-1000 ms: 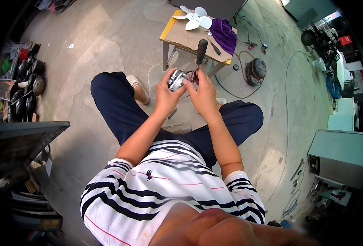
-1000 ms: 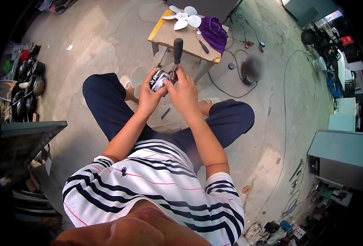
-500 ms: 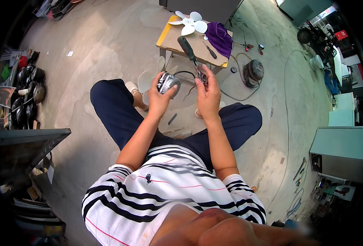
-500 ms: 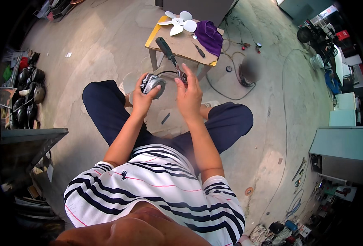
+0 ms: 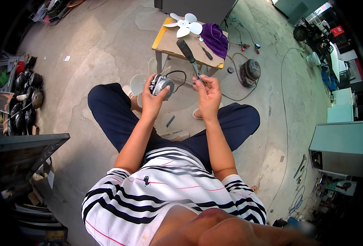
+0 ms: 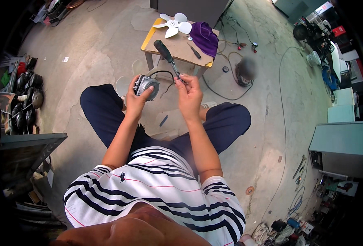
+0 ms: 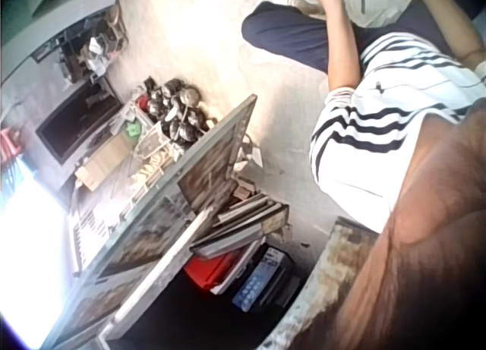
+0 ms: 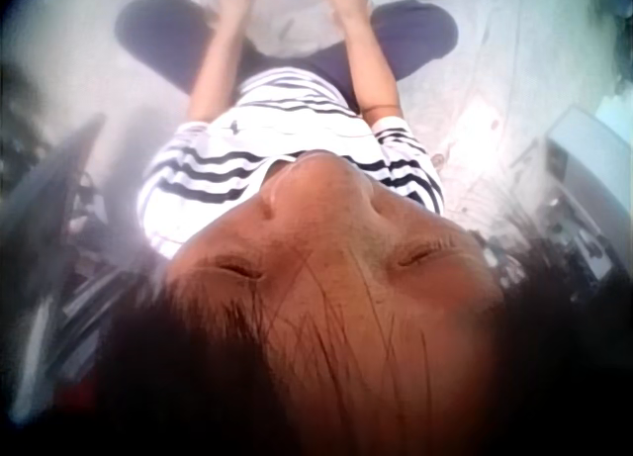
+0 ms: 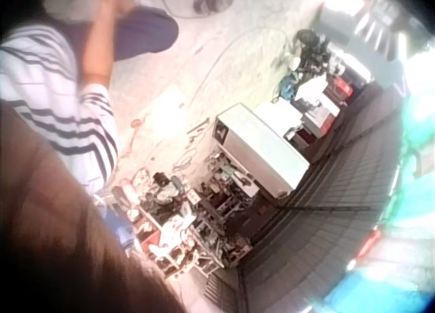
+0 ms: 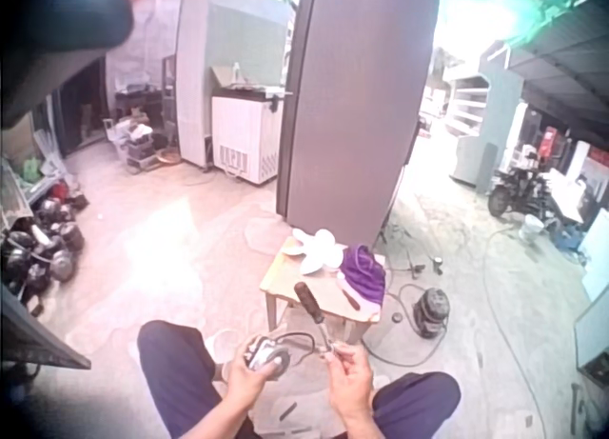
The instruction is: The person manipulates a small fan motor and plastic fan blade by hand, using a screwdriver to tighten components and fitting the blades onto the shaft.
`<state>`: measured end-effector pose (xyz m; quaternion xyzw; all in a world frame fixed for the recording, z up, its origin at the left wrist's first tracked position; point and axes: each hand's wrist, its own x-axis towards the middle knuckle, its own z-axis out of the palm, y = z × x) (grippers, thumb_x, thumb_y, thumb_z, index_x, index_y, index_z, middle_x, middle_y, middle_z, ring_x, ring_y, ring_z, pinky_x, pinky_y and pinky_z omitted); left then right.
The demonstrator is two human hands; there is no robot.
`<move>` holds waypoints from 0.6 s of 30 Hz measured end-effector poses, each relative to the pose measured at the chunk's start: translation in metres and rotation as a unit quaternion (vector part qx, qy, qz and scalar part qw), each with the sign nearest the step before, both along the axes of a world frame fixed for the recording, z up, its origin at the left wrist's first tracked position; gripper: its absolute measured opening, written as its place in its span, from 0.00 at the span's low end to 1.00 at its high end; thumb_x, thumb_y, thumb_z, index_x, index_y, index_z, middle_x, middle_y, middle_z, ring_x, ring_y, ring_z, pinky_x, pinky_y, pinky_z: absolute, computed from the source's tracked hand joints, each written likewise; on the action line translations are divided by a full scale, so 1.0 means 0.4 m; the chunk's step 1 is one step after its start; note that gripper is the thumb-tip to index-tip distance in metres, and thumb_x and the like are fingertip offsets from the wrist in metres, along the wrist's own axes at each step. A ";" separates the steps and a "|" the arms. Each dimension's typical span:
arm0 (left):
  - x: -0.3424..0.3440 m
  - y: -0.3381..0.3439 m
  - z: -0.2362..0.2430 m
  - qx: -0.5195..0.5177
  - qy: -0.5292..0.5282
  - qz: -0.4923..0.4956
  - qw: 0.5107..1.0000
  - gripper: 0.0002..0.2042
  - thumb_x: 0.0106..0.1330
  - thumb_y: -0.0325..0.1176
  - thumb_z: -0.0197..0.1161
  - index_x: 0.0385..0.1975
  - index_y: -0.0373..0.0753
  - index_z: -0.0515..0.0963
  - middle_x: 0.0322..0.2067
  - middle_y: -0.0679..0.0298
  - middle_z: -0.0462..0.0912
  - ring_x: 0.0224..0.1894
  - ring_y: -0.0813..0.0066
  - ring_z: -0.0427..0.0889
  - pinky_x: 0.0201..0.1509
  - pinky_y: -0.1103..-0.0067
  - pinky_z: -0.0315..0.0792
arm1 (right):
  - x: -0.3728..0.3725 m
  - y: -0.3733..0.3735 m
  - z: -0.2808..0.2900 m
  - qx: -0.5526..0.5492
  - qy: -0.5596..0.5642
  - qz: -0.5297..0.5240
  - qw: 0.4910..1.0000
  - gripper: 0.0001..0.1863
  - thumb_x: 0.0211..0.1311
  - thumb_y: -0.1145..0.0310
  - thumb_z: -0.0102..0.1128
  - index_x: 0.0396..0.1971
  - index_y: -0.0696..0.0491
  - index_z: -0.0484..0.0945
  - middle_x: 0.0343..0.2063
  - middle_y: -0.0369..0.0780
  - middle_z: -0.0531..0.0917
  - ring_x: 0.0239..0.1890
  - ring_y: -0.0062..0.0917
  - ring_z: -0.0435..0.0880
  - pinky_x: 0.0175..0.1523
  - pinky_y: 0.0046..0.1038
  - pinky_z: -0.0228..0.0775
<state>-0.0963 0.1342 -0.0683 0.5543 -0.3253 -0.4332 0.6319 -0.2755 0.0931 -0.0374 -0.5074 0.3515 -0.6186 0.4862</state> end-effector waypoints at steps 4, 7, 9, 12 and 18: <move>-0.003 0.002 0.004 0.002 0.008 -0.009 1.000 0.36 0.60 0.29 0.77 0.69 0.37 0.67 0.52 0.57 0.81 0.49 0.72 0.83 0.51 0.78 0.81 | -0.001 0.006 0.000 0.021 -0.013 0.002 1.000 0.08 0.73 0.80 0.59 0.47 0.59 0.74 0.48 0.42 0.82 0.49 0.24 0.87 0.52 0.23 0.82; -0.006 0.002 0.005 0.003 0.006 -0.012 1.000 0.36 0.60 0.29 0.76 0.68 0.36 0.67 0.52 0.58 0.81 0.49 0.72 0.83 0.51 0.78 0.80 | -0.003 0.005 -0.002 0.026 -0.024 0.019 0.999 0.10 0.73 0.79 0.59 0.50 0.58 0.73 0.50 0.42 0.82 0.50 0.25 0.87 0.53 0.25 0.82; -0.009 0.003 0.007 0.002 0.006 -0.009 1.000 0.35 0.60 0.28 0.76 0.68 0.36 0.67 0.51 0.58 0.81 0.49 0.73 0.83 0.51 0.78 0.80 | -0.003 0.008 0.005 0.056 -0.050 0.033 0.997 0.12 0.74 0.78 0.58 0.54 0.58 0.72 0.51 0.42 0.82 0.51 0.26 0.86 0.54 0.26 0.82; -0.009 0.007 0.015 0.001 -0.012 -0.005 1.000 0.35 0.60 0.28 0.76 0.68 0.36 0.68 0.51 0.58 0.82 0.49 0.73 0.83 0.51 0.78 0.80 | 0.003 0.010 0.039 0.143 -0.153 0.078 0.975 0.17 0.74 0.77 0.58 0.59 0.57 0.71 0.52 0.43 0.82 0.53 0.29 0.86 0.57 0.29 0.83; -0.018 0.010 0.042 -0.033 -0.055 0.004 0.998 0.31 0.58 0.28 0.76 0.62 0.34 0.73 0.47 0.59 0.83 0.46 0.77 0.83 0.48 0.80 0.79 | -0.017 0.010 0.043 0.212 -0.236 0.188 0.930 0.22 0.72 0.77 0.61 0.63 0.57 0.71 0.52 0.43 0.83 0.54 0.31 0.86 0.62 0.31 0.81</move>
